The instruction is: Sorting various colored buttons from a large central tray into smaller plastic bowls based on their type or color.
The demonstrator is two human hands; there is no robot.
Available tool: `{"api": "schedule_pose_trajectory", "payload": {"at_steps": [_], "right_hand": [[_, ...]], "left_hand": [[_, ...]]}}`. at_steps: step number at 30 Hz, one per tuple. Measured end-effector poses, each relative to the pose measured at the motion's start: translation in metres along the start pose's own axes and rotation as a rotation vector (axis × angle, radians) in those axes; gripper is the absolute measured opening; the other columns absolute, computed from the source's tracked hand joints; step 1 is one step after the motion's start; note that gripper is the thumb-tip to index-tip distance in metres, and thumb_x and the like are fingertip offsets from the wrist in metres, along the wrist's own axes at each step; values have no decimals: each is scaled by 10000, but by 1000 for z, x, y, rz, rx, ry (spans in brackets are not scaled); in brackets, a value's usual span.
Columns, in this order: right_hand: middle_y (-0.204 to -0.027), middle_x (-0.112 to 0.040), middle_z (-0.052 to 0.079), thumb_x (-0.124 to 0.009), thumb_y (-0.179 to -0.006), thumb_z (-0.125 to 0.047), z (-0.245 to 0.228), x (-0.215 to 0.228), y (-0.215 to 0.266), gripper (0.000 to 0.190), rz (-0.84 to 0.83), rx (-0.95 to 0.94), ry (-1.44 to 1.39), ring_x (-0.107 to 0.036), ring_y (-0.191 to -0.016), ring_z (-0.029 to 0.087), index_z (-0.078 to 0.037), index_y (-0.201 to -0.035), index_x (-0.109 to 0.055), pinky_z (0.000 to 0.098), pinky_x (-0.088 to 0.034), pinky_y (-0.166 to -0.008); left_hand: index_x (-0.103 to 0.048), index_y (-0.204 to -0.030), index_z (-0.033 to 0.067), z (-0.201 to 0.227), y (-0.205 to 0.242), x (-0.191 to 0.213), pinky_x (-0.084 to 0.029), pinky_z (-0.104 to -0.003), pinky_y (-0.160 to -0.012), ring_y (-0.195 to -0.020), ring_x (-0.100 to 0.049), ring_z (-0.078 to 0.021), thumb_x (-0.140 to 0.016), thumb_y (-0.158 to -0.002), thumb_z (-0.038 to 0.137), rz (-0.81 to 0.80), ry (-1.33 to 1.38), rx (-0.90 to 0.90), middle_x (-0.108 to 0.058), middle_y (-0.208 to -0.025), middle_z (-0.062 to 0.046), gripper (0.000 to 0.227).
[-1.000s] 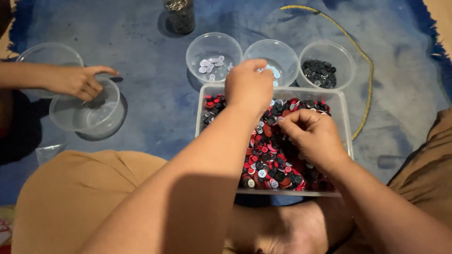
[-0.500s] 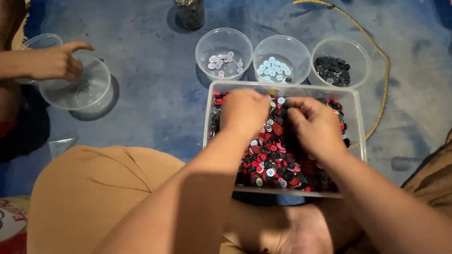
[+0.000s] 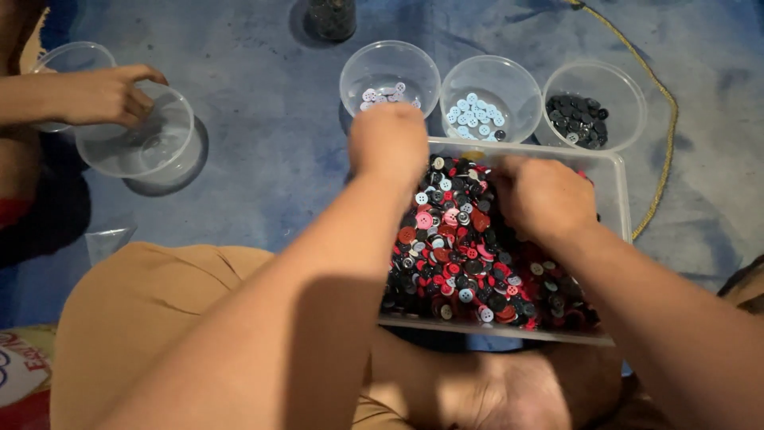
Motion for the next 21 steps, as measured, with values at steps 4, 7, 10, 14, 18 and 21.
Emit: {"api": "schedule_pose_trajectory", "payload": {"at_steps": [4,7,10,14,18,21], "right_hand": [[-948,-786,100,-608,-964,-356,6,-10,28,271,111,-8,-266,-724,-1030,364,-277,-1176,-757,515,-578,-886],[-738,-690,106,-647,-994,-238,7,-29,35,171,125,56,-846,-618,-742,193,-133,-1053,-770,381,-505,-715],[-725,-668,19,-637,-1013,-181,-8,-31,51,161,47,84,-1179,-542,-638,99,-82,-1044,-760,241,-454,-579],[-717,-676,58,-630,-1008,-139,-11,-21,61,165,101,69,-1195,-530,-601,100,-44,-1050,-758,239,-443,-531],[-998,-770,97,-635,-957,-233,-2,-10,43,282,232,44,-647,-702,-1025,342,-213,-1199,-778,473,-542,-879],[-928,-774,35,-661,-942,-407,3,-19,9,239,250,17,-487,-719,-984,330,-296,-1092,-812,455,-565,-853]], "left_hand": [[-824,-935,202,-7,40,-13,-609,-521,-866,-1066,-724,-387,-500,-921,327,-111,32,-24,-794,-919,-111,348],[-822,-931,238,-8,58,-31,-586,-463,-932,-1069,-731,-322,-519,-896,320,-253,-17,-140,-802,-947,-41,315],[-824,-923,201,-5,76,-33,-580,-479,-956,-1077,-724,-372,-541,-875,261,-350,-6,-165,-809,-989,-76,293],[-819,-934,179,-8,69,-37,-581,-475,-962,-1091,-717,-348,-536,-885,304,-348,-66,-145,-795,-979,-99,314],[-820,-931,146,1,53,-35,-568,-516,-949,-1092,-714,-372,-502,-889,316,-260,-62,-158,-794,-960,-117,362],[-819,-946,116,20,35,-27,-569,-485,-946,-1081,-730,-365,-471,-887,298,-158,63,-106,-794,-922,-109,398]]}}
Point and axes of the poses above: each hand's wrist, its own y-axis away from the middle knuckle, its own x-axis out of the back of the hand, z = x × y, the point moved 5 cm from there along -y, towards the middle knuckle
